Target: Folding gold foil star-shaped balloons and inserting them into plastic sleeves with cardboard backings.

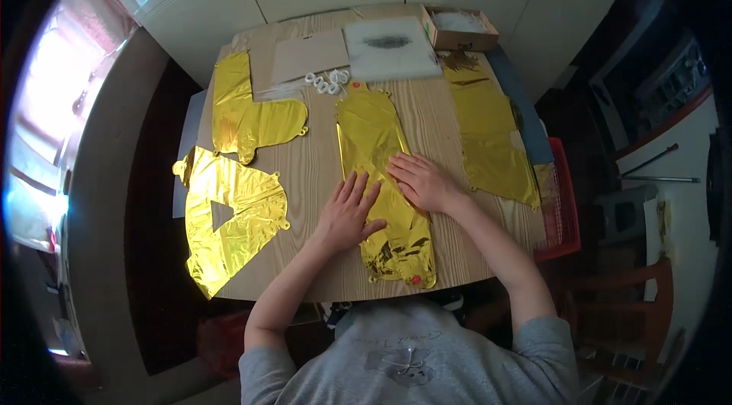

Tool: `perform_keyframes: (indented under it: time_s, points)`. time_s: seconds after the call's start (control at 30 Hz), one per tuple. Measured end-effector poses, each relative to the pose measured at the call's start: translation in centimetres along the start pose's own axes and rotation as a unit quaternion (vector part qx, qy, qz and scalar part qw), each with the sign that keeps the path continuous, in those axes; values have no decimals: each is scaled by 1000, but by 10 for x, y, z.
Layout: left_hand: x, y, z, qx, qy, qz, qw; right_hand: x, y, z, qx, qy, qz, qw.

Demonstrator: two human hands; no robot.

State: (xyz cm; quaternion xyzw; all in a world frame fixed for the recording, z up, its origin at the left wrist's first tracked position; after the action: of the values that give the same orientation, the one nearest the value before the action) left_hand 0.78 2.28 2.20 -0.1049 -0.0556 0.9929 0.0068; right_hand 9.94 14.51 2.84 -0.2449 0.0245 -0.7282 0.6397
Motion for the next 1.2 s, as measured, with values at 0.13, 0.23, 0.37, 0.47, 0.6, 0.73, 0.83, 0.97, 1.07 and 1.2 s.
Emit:
perform_keyframes:
  time_s: [0.13,0.23,0.37,0.47,0.6,0.73,0.83,0.97,1.07,1.2]
  points:
    - [7,-5,1,21,-26,16,999,-6,-2,-2,15,-2,3,1000]
    - [23,-14,5,38,-21,44,998,-6,-3,-3,25,-2,-3,1000]
    - [41,-26,9,46,-6,58,997,-5,-5,-1,26,-13,-6,1000]
    - [45,-31,13,43,-3,62,997,1,-2,2,27,-31,-11,999]
    - [51,-24,9,30,-7,56,998,21,-4,-3,67,-43,3,997]
    - [49,-22,8,8,-17,49,999,25,1,-18,89,-17,13,996]
    - [50,-21,8,9,-33,47,998,29,2,-19,110,-14,18,994]
    - [50,-22,8,-1,-23,48,999,29,1,-21,117,-6,16,993]
    - [56,-23,10,-8,-24,58,998,31,1,-20,112,-5,19,993]
    - [66,-31,14,-4,-24,75,997,30,1,-19,100,-6,24,995]
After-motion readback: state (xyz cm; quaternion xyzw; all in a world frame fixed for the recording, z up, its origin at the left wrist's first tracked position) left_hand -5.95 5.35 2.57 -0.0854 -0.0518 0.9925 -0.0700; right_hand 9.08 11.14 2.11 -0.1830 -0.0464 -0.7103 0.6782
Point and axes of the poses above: each hand's wrist, its own y-axis away from the middle knuckle, its own z-axis out of the back of the hand, x = y × z, the point moved 8 cm from there along -y, towards the middle knuckle, and after that the axes turned 1 degree about -y, right-handed, at the moved point
